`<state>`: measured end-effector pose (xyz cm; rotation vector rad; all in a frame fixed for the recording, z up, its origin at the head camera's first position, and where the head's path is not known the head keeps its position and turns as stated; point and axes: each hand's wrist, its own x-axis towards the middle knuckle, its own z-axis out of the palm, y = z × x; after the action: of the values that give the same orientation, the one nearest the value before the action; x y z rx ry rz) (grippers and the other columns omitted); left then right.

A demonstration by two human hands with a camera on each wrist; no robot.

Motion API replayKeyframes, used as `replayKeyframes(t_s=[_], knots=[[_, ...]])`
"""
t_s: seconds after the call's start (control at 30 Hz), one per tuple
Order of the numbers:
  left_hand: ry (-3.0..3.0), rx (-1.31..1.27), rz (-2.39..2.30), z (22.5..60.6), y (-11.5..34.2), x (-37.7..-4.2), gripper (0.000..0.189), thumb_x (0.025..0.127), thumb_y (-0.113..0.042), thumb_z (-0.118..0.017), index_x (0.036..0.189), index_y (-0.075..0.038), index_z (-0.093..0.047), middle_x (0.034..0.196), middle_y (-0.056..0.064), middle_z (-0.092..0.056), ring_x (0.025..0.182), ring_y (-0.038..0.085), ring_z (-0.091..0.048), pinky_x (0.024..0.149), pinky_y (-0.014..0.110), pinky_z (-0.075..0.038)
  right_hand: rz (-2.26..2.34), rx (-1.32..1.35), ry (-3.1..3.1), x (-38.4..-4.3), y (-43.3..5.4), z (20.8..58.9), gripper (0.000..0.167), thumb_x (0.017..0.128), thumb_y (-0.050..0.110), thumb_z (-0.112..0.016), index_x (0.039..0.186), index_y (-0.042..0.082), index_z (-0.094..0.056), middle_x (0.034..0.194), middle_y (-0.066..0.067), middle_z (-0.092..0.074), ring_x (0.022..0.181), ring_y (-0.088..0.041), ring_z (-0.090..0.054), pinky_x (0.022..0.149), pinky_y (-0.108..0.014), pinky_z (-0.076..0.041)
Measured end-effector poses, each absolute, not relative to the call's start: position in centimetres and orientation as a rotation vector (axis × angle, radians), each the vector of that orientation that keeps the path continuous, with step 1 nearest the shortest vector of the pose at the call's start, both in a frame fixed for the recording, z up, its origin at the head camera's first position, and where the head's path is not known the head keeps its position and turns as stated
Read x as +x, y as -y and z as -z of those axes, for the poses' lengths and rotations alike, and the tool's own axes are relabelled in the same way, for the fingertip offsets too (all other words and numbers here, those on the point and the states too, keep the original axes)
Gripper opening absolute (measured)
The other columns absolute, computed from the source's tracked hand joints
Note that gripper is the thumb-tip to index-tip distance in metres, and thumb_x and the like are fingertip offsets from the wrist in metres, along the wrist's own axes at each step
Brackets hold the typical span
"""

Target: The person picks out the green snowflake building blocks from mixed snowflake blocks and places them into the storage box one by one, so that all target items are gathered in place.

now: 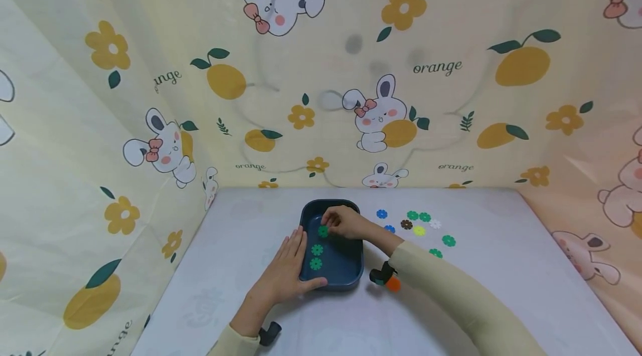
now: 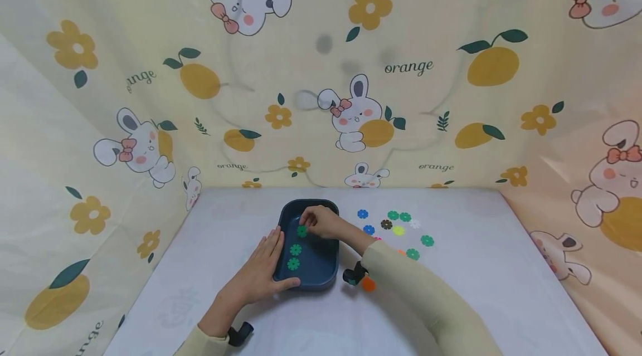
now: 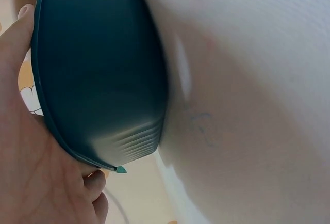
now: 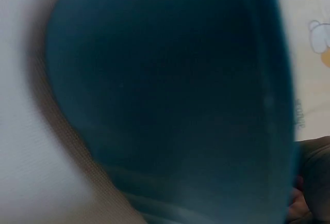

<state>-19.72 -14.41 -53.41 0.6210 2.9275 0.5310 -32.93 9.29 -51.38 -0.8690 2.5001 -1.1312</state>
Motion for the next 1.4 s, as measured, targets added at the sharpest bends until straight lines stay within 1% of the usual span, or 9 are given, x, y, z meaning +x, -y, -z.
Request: replayKeyframes(t_s=[0.17, 0.4, 0.63, 0.8, 0.9, 1.03, 1.2, 1.27, 1.4], knots=[[-2.922, 0.619, -0.533, 53.6, 14.4, -19.9, 0.126, 0.090, -0.083, -0.061, 0.172, -0.003, -0.010, 0.181, 0.011, 0.002, 0.167, 0.026, 0.000, 0.136, 0.049, -0.009, 1.077, -0.861, -2.504, -33.3, -8.5, 51.9, 0.015, 0.097, -0.005, -0.074, 0.109, 0.004, -0.074, 0.097, -0.007, -0.071, 0.085, -0.014, -0.065, 0.079, -0.029, -0.061], [-2.925, 0.613, -0.512, 53.3, 14.4, -19.9, 0.126, 0.090, -0.086, -0.059, 0.172, -0.004, -0.009, 0.181, 0.010, 0.001, 0.168, 0.026, 0.000, 0.136, 0.049, -0.010, 1.023, -0.858, -2.472, -34.0, -7.7, 52.8, 0.016, 0.095, -0.007, -0.074, 0.108, 0.002, -0.073, 0.090, -0.002, -0.070, 0.079, -0.012, -0.064, 0.071, -0.025, -0.059], [-2.922, 0.623, -0.509, 53.0, 14.4, -19.7, 0.125, 0.091, -0.084, -0.060, 0.172, -0.003, -0.011, 0.181, 0.011, 0.001, 0.167, 0.026, -0.001, 0.136, 0.048, -0.009, 1.010, -0.858, -2.476, -33.8, -7.4, 52.7, 0.015, 0.095, -0.006, -0.075, 0.108, 0.000, -0.073, 0.090, -0.003, -0.070, 0.079, -0.013, -0.065, 0.071, -0.026, -0.060], [-2.926, 0.628, -0.509, 53.0, 14.4, -19.7, 0.125, 0.091, -0.083, -0.061, 0.172, -0.002, -0.012, 0.181, 0.011, 0.001, 0.167, 0.026, -0.001, 0.136, 0.048, -0.009, 0.987, -0.836, -2.490, -33.8, -7.2, 52.6, 0.015, 0.095, -0.004, -0.076, 0.109, 0.001, -0.073, 0.091, -0.002, -0.070, 0.080, -0.012, -0.064, 0.072, -0.025, -0.059], [-2.926, 0.631, -0.516, 53.0, 14.4, -19.6, 0.125, 0.091, -0.083, -0.061, 0.172, -0.002, -0.012, 0.181, 0.011, 0.000, 0.167, 0.026, -0.001, 0.136, 0.048, -0.009, 0.965, -0.848, -2.516, -33.8, -7.2, 52.8, 0.013, 0.096, -0.003, -0.076, 0.107, 0.003, -0.073, 0.091, -0.002, -0.069, 0.080, -0.012, -0.064, 0.073, -0.026, -0.059], [-2.919, 0.631, -0.525, 52.9, 14.4, -19.6, 0.125, 0.091, -0.083, -0.061, 0.172, -0.003, -0.011, 0.181, 0.011, 0.000, 0.168, 0.027, -0.001, 0.136, 0.049, -0.009, 0.993, -0.878, -2.543, -33.5, -7.7, 52.5, 0.010, 0.097, 0.000, -0.075, 0.105, 0.005, -0.072, 0.093, -0.001, -0.070, 0.082, -0.014, -0.065, 0.074, -0.028, -0.061], [-2.910, 0.615, -0.534, 53.0, 14.3, -19.7, 0.125, 0.091, -0.083, -0.061, 0.172, -0.003, -0.010, 0.181, 0.010, 0.002, 0.168, 0.026, 0.000, 0.136, 0.049, -0.009, 1.043, -0.913, -2.585, -33.1, -9.0, 51.1, 0.008, 0.100, 0.007, -0.075, 0.107, 0.008, -0.072, 0.096, 0.001, -0.071, 0.085, -0.012, -0.065, 0.076, -0.028, -0.060], [-2.911, 0.605, -0.531, 53.1, 14.3, -19.7, 0.125, 0.090, -0.084, -0.061, 0.172, -0.004, -0.010, 0.181, 0.010, 0.002, 0.168, 0.026, 0.000, 0.135, 0.049, -0.009, 1.053, -0.920, -2.598, -32.9, -9.9, 50.5, 0.009, 0.100, 0.009, -0.076, 0.109, 0.008, -0.073, 0.096, 0.003, -0.070, 0.085, -0.011, -0.064, 0.078, -0.027, -0.059], [-2.916, 0.592, -0.523, 53.2, 14.3, -19.8, 0.126, 0.090, -0.083, -0.062, 0.172, -0.004, -0.010, 0.181, 0.009, 0.003, 0.168, 0.026, 0.000, 0.135, 0.049, -0.009, 1.086, -0.950, -2.603, -32.5, -12.1, 49.4, 0.011, 0.101, 0.008, -0.076, 0.110, 0.007, -0.072, 0.095, 0.002, -0.070, 0.084, -0.011, -0.065, 0.077, -0.027, -0.059]])
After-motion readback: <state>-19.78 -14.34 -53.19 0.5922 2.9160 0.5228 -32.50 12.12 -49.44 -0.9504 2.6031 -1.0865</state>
